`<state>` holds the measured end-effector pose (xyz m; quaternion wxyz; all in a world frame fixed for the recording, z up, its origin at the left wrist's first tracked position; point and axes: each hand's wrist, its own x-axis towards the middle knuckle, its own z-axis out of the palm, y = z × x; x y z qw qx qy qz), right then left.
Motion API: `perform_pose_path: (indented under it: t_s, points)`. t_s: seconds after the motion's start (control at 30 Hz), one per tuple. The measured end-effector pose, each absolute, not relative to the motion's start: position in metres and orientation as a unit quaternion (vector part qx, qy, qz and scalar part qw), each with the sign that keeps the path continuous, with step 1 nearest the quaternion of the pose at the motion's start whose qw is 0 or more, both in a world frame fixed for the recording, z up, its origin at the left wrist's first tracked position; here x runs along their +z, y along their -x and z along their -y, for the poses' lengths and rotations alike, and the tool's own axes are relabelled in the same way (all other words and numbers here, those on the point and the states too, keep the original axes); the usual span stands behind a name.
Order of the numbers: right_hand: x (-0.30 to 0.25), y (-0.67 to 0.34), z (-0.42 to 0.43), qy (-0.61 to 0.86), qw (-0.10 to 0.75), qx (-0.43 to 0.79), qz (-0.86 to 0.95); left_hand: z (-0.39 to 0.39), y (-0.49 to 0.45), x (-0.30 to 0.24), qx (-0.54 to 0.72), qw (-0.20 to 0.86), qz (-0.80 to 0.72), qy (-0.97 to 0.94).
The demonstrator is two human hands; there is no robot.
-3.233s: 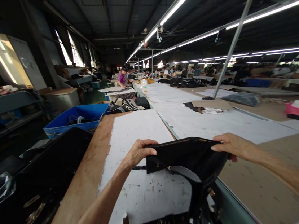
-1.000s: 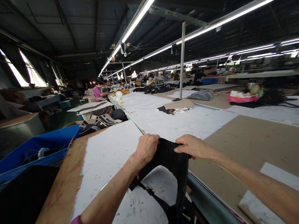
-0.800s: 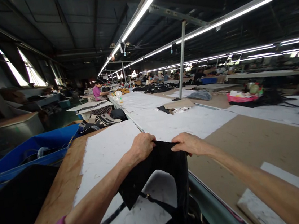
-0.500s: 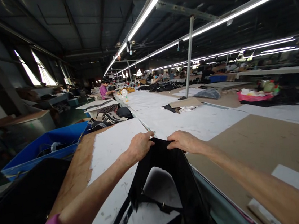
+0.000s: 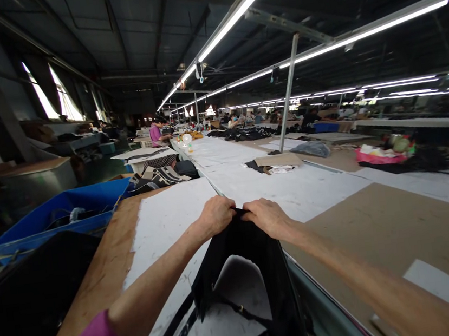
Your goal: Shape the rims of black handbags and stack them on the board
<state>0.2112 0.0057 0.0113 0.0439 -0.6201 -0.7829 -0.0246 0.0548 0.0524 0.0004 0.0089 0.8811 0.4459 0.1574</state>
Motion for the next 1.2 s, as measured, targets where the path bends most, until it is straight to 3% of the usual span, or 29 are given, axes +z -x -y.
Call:
perform_pose_path:
  t_s: [0.3, 0.63, 1.03, 1.2]
  points:
    - [0.005, -0.214, -0.021, 0.63, 0.061, 0.009, 0.774, -0.057, -0.062, 0.001, 0.141, 0.029, -0.444, -0.884]
    - [0.013, -0.241, -0.011, 0.631, 0.029, 0.132, 0.764, -0.056, -0.063, 0.002, 0.119, 0.029, -0.46, -0.879]
    - [0.003, -0.231, 0.045, 0.738, 0.007, 0.041, 0.674, -0.054, -0.066, 0.001, 0.122, 0.011, -0.476, -0.871]
    - [0.005, -0.23, 0.061, 0.746, 0.038, 0.044, 0.664, -0.049, -0.067, 0.004, 0.126, 0.017, -0.475, -0.871]
